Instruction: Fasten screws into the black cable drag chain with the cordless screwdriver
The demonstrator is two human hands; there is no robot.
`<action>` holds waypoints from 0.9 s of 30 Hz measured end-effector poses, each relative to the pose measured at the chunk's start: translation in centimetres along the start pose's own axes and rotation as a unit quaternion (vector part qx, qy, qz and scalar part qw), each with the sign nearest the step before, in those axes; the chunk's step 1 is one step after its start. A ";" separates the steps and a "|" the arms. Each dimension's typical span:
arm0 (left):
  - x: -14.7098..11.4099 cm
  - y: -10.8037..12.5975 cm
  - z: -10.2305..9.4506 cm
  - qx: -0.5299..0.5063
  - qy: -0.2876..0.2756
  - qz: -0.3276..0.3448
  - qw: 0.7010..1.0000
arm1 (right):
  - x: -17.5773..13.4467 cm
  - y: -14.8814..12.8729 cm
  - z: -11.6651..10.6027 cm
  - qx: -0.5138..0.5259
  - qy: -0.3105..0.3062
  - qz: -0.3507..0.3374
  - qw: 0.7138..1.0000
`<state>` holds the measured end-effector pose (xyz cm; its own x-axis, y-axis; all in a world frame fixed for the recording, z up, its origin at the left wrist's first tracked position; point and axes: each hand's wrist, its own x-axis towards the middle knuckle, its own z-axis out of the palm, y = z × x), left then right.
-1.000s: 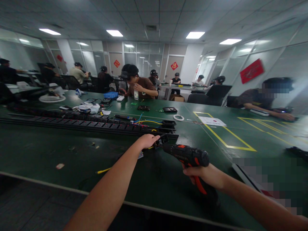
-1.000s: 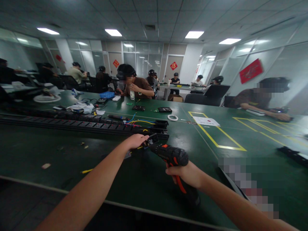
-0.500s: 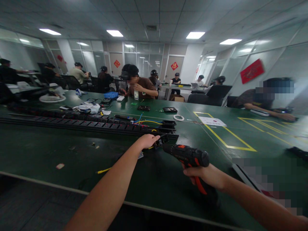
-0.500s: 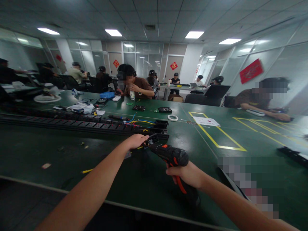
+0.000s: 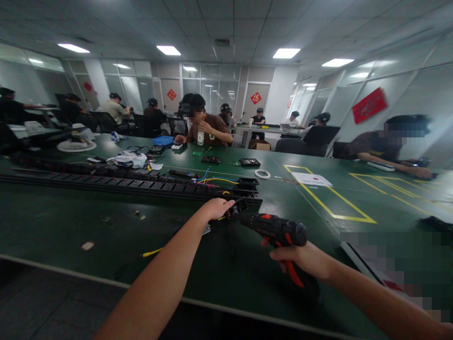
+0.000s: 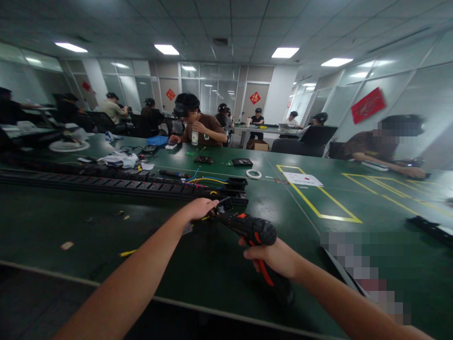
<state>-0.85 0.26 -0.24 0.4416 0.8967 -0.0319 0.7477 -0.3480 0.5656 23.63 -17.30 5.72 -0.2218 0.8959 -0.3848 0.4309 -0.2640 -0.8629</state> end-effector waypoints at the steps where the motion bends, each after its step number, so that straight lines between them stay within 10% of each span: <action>1: 0.0 0.0 0.0 -0.001 0.000 -0.001 1.000 | 0.0 0.0 0.0 0.001 0.000 0.000 1.000; 27: 0.0 0.1 0.0 0.003 0.000 -0.002 1.000 | 0.3 0.3 -0.3 0.011 -0.014 -0.023 1.000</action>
<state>-0.74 0.20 -0.20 0.4388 0.8980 -0.0330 0.7519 -0.3468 0.5607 23.96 -16.98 5.46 -0.2667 0.8969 -0.3527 0.4002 -0.2299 -0.8871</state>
